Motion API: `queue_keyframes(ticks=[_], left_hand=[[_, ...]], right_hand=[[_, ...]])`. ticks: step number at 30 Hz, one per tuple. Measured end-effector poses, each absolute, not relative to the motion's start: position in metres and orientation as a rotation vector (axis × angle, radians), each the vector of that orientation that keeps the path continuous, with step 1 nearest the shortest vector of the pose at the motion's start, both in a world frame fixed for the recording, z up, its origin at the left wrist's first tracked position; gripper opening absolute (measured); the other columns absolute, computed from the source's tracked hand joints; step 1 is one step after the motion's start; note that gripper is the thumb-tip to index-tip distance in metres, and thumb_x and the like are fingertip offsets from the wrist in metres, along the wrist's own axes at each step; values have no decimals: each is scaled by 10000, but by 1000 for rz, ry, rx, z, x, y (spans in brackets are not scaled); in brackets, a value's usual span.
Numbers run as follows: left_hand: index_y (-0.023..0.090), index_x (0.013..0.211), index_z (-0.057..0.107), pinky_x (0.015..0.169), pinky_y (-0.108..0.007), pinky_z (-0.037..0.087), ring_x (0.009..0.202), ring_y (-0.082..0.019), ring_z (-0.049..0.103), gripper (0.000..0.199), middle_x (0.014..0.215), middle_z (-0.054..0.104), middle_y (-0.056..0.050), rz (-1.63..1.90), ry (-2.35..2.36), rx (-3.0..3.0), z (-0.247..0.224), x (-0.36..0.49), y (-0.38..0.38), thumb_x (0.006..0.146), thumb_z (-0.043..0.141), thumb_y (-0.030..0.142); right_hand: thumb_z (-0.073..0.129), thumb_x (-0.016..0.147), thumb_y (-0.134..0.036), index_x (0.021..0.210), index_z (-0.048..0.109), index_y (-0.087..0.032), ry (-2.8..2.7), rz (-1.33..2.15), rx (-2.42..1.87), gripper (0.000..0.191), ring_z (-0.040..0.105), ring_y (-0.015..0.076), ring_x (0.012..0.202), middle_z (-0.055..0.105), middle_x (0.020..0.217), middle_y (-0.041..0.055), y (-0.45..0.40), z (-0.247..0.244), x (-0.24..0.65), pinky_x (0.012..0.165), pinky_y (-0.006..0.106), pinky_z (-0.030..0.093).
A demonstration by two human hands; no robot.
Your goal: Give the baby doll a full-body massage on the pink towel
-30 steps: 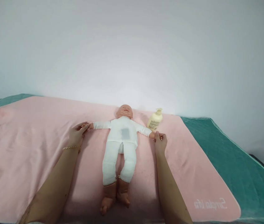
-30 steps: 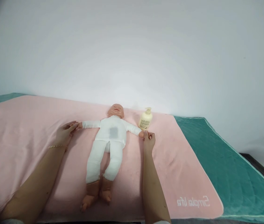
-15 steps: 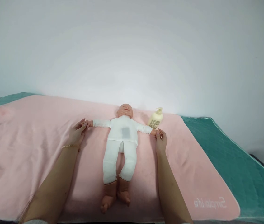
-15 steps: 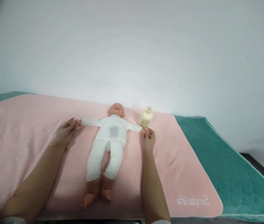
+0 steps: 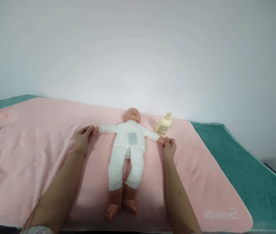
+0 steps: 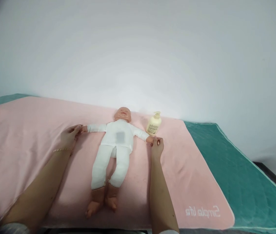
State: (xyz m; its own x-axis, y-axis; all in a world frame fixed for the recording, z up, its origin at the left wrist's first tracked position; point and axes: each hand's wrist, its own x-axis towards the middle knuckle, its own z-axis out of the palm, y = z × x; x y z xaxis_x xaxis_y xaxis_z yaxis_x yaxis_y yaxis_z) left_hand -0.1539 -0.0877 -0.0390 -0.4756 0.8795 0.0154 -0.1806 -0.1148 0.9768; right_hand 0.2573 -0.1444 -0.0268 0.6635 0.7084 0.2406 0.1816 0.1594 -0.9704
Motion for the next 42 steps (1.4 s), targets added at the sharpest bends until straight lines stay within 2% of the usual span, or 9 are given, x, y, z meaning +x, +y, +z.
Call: queue_keyframes(ticks=[4,6,9,11,20,25,32,37,42], left_hand=[[177,996,737,763,-302,566,807,-180,660,317,864,691,-85,1682,1297,838,-42,-158,-86,755,736,383],[183,1033,721,811,-292,560,858,-168,663,292,953,692,-89,1684,1230,798,-42,-159,-86,775,728,320],[201,1064,699,894,-282,540,944,-154,662,341,1090,676,-87,1707,1124,720,-40,-158,-86,730,758,167],[201,1069,696,920,-296,536,974,-165,663,404,1099,675,-86,1707,1097,712,-39,-157,-86,684,780,114],[135,960,739,804,-306,580,789,-176,681,422,952,710,-103,1705,1274,805,-34,-152,-93,587,856,294],[137,957,746,789,-279,579,743,-146,670,374,926,712,-100,1712,1264,781,-38,-153,-89,639,828,317],[184,1056,719,906,-307,552,907,-151,671,274,1112,684,-94,1745,1154,775,-42,-157,-86,790,719,248],[225,1138,683,946,-267,522,972,-126,665,413,1194,655,-76,1712,1078,744,-43,-158,-86,743,744,119],[197,1086,706,916,-295,540,930,-155,679,444,1097,685,-84,1705,1146,794,-44,-159,-85,657,816,174]], right_hand=[[573,757,-652,857,571,-177,-795,445,-1380,485,531,131,594,588,763,14,-141,-31,260,530,265,443],[573,754,-647,917,587,-170,-787,447,-1370,504,555,145,656,606,823,36,-140,-32,261,550,265,454],[594,750,-620,990,600,-165,-785,463,-1351,515,576,157,729,625,932,65,-140,-32,262,588,271,473],[636,735,-589,1012,605,-168,-784,479,-1343,505,583,157,754,630,976,71,-141,-31,261,610,273,484],[802,607,-503,855,564,-176,-781,507,-1372,474,540,112,589,599,794,2,-145,-23,254,540,263,474],[687,697,-609,756,521,-185,-783,485,-1388,459,503,109,528,553,691,-17,-144,-24,255,494,260,443],[576,776,-612,872,582,-166,-777,439,-1384,456,532,131,604,588,791,24,-141,-30,260,537,268,450],[557,796,-580,1010,604,-151,-782,457,-1358,482,569,148,713,626,936,69,-142,-29,260,625,287,477],[704,707,-530,1053,599,-159,-799,499,-1363,518,598,167,793,643,981,76,-143,-26,258,680,294,493]])
